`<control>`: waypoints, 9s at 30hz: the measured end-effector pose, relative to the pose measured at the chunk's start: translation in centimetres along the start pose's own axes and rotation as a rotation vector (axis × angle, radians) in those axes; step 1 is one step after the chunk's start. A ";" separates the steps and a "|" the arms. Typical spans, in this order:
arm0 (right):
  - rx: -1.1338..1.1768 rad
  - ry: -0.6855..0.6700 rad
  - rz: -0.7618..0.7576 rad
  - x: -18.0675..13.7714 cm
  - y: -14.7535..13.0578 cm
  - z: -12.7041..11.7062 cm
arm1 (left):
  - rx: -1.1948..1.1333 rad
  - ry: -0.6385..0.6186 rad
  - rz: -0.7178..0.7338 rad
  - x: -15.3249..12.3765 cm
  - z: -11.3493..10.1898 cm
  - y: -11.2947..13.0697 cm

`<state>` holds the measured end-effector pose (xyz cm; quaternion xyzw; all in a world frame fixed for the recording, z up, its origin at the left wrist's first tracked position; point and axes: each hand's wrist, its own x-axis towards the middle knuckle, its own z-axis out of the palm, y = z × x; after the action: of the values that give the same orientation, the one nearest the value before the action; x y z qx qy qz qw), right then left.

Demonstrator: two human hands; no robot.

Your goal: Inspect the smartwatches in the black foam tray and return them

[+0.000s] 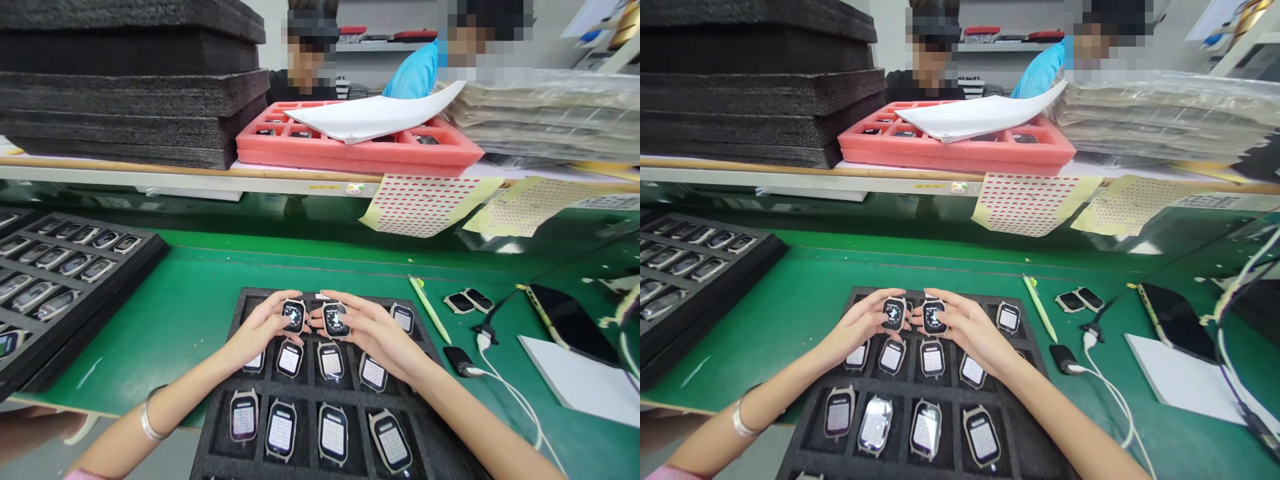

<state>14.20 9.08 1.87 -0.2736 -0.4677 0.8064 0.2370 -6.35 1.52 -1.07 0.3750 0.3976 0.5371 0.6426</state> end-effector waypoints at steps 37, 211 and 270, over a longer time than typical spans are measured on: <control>-1.591 -0.149 -0.414 2.5 -1.3 -1.5 | 0.063 -0.001 0.059 -0.4 -0.3 1.4; -0.195 -0.089 -0.030 1.6 0.3 0.7 | 0.564 0.162 0.255 -1.1 -1.0 0.2; -0.268 -0.116 -0.040 1.2 0.4 0.3 | 0.747 0.139 0.251 -1.6 -0.9 0.7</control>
<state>13.03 9.48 1.35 -0.2463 -0.5893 0.7464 0.1871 -7.58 0.10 -0.59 0.5912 0.5592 0.4540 0.3629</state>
